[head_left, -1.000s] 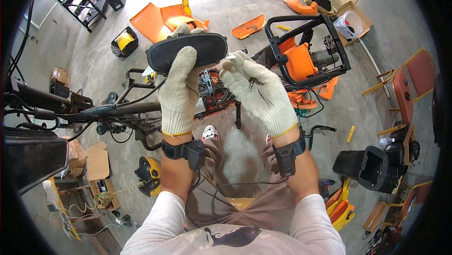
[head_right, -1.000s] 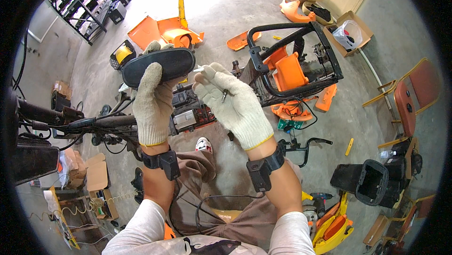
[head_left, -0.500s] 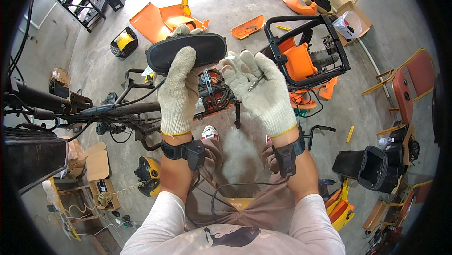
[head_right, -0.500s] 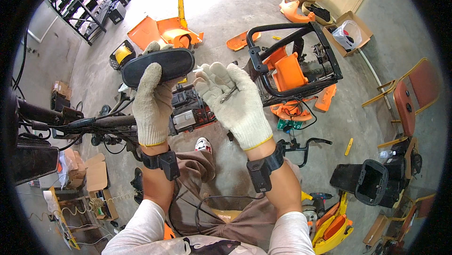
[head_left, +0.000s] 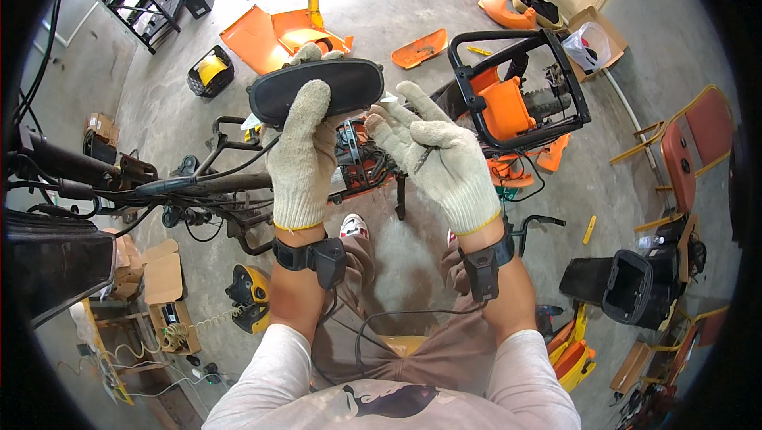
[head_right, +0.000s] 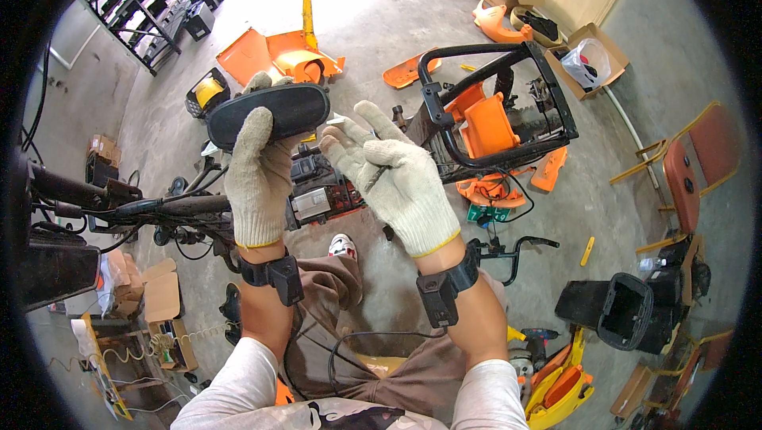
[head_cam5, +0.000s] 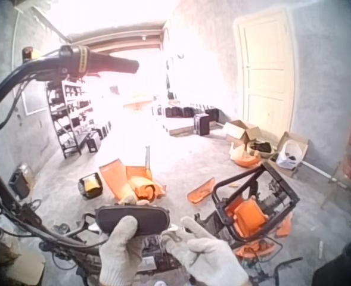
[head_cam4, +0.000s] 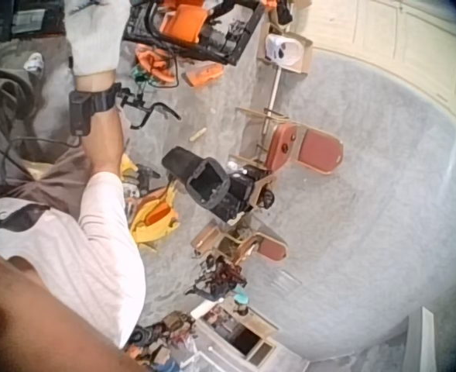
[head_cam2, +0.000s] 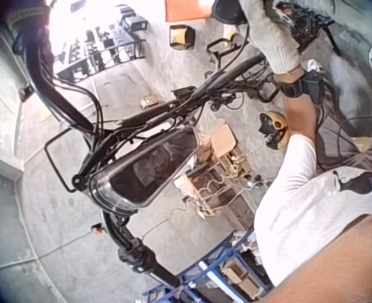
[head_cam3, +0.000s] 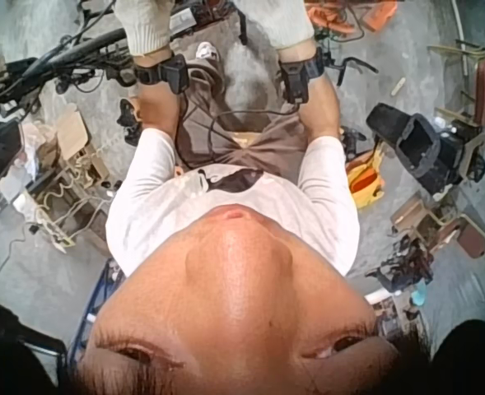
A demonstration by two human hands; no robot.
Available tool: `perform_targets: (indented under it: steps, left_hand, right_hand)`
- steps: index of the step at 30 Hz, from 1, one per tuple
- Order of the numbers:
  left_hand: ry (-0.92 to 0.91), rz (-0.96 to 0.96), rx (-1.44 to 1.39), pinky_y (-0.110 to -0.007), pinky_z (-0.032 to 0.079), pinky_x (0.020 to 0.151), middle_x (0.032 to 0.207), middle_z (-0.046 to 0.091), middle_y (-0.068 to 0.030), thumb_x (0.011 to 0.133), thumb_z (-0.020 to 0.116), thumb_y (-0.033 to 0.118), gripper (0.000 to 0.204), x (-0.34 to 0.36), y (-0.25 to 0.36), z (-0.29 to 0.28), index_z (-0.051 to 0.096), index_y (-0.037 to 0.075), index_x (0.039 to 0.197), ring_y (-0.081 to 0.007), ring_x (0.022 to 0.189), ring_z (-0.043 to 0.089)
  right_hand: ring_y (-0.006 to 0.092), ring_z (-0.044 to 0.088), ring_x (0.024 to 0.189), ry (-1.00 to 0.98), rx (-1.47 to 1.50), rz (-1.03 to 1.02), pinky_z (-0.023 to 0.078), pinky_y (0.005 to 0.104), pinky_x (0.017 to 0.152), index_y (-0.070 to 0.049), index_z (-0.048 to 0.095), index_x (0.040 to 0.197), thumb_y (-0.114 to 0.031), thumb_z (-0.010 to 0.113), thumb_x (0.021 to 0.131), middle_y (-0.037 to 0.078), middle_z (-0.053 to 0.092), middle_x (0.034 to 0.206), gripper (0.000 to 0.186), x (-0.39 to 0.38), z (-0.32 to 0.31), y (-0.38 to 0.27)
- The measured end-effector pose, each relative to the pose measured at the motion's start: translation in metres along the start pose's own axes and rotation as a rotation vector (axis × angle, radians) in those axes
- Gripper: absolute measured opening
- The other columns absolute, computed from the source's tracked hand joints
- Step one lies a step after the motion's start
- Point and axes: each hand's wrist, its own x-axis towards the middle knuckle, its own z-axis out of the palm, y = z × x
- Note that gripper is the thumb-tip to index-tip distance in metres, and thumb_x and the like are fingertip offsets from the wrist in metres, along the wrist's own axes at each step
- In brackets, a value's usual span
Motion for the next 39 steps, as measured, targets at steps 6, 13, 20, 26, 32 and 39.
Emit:
perform_targets:
  steps: [6,13,20,26,32,39]
  left_hand:
    - [0.040,-0.025,-0.071,-0.041,0.063,0.086,0.124,0.063,-0.0189,0.092,0.065,0.003,0.047,0.000,-0.002,0.003,0.050,-0.004,0.136,-0.0294,0.110,0.067]
    - [0.000,-0.003,0.028,-0.041,0.060,0.093,0.128,0.060,-0.0227,0.090,0.069,0.012,0.055,-0.001,0.000,0.003,0.046,-0.004,0.137,-0.0301,0.116,0.064]
    - [0.018,-0.035,-0.056,-0.041,0.063,0.086,0.122,0.064,-0.0175,0.090,0.068,0.001,0.049,0.000,-0.002,0.000,0.051,-0.004,0.135,-0.0281,0.108,0.068]
    - [0.031,-0.025,-0.067,-0.041,0.063,0.087,0.123,0.064,-0.0189,0.090,0.067,0.001,0.046,0.000,0.000,0.002,0.052,-0.004,0.134,-0.0290,0.108,0.068]
    - [0.046,-0.023,-0.049,-0.040,0.063,0.085,0.123,0.064,-0.0192,0.091,0.066,0.002,0.046,-0.001,0.003,0.001,0.052,-0.004,0.134,-0.0294,0.108,0.068]
    - [0.016,-0.003,0.053,-0.041,0.060,0.094,0.127,0.061,-0.0226,0.091,0.068,0.012,0.054,-0.001,0.000,0.000,0.046,-0.004,0.137,-0.0304,0.115,0.065]
  right_hand:
    - [0.0461,0.050,0.128,0.034,-0.067,-0.028,0.044,0.0530,0.112,0.005,0.037,0.135,0.014,0.032,0.091,0.035,0.042,0.138,0.045,-0.001,-0.003,-0.002]
    - [0.0393,0.053,0.127,0.005,-0.138,-0.026,0.048,0.0507,0.108,0.002,0.045,0.132,-0.003,0.046,0.101,0.031,0.052,0.132,0.031,0.002,-0.011,-0.001]
    - [0.0435,0.053,0.125,0.022,0.057,0.032,0.046,0.0525,0.110,0.005,0.046,0.127,0.005,0.042,0.097,0.031,0.054,0.128,0.030,0.001,-0.003,-0.004]
    - [0.0431,0.052,0.127,0.017,-0.062,-0.001,0.047,0.0491,0.111,0.006,0.042,0.132,0.011,0.039,0.094,0.030,0.051,0.131,0.039,0.001,-0.009,-0.002]
    - [0.0309,0.064,0.113,0.059,-0.096,0.018,0.060,0.0344,0.094,0.005,0.048,0.135,0.001,0.046,0.101,0.023,0.059,0.124,0.034,0.003,-0.008,0.000]
    - [0.0083,0.063,0.070,0.150,-0.067,0.084,0.053,0.0152,0.051,0.000,0.055,0.130,-0.009,0.052,0.103,0.016,0.068,0.109,0.029,0.002,-0.017,-0.004]
